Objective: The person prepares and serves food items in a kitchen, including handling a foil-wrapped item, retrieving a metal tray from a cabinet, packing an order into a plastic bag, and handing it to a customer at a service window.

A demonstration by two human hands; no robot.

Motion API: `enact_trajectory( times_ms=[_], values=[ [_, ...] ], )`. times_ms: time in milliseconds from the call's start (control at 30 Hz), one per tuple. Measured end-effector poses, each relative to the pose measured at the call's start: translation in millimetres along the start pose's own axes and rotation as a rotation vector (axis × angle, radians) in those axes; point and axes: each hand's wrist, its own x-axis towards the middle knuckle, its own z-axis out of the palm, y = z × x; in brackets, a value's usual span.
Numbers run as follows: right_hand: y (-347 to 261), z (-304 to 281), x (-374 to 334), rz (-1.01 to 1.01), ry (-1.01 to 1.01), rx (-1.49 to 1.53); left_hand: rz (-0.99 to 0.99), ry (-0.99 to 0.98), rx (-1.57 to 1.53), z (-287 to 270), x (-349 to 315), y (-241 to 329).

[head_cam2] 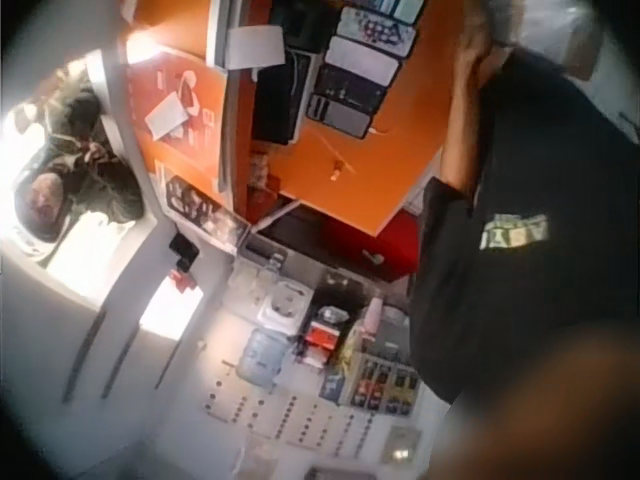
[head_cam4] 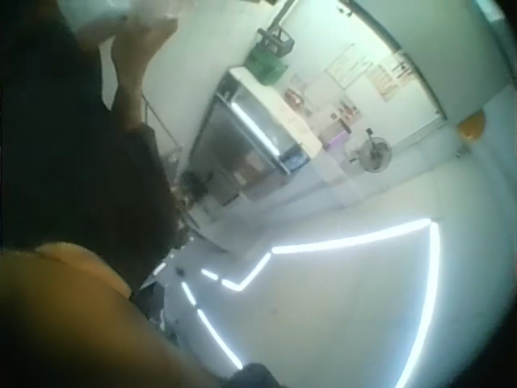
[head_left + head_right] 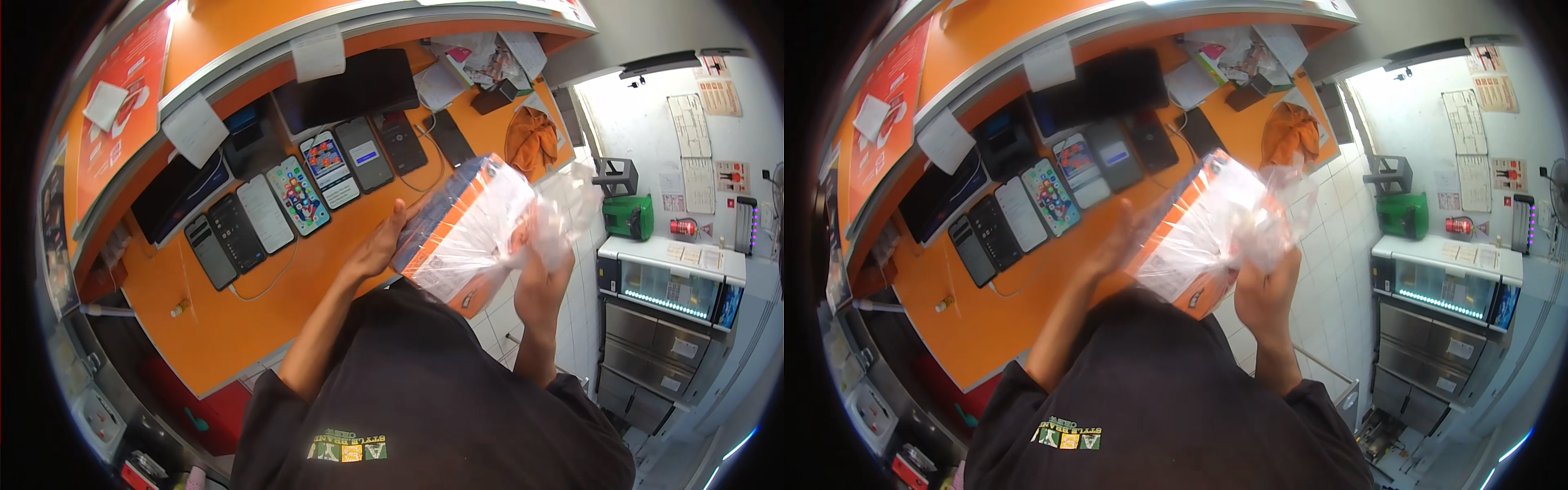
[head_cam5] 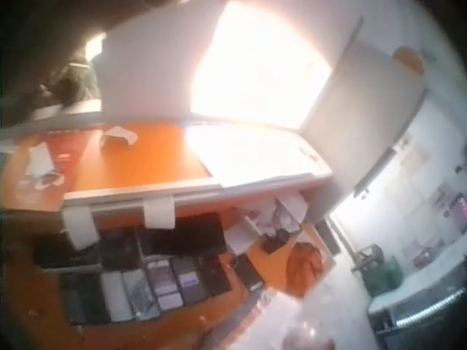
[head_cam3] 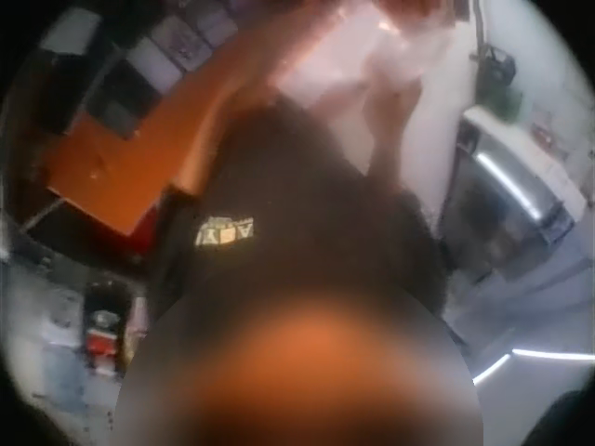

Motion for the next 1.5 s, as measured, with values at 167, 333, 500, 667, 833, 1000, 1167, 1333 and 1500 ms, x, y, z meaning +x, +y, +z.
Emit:
enact_trajectory(
  times_ms=[167,333,500,667,833,1000,1167,1333,1500],
  values=[
    [4,5,-34,-0.285,-0.215,-0.110,-0.376,-0.338,0.261,-42,-1,56],
    [-2,8,-62,-0.305,-0.569,-0.104,-0.599,-0.582,0.546,-42,13,91],
    [4,28,-58,-0.609,-0.706,0.060,-0.528,-0.652,0.661,-34,16,96],
    [-19,40,-62,-0.390,-0.645,0.054,-0.468,-0.581,0.749,-27,6,121],
    [-9,47,-66,-0.483,-0.534,-0.088,-0.435,-0.581,0.800,-29,5,114],
    [11,46,-74,-0.441,-0.517,-0.014,-0.395,-0.600,0.625,-34,7,66],
    [-2,46,-76,-0.064,-0.522,0.076,-0.421,-0.667,0.525,-34,6,57],
    [-16,45,-76,0.081,-0.525,0.049,-0.429,-0.689,0.505,-33,3,56],
    [-20,49,-72,0.058,-0.533,-0.023,-0.436,-0.661,0.494,-36,1,54]
  ],
)
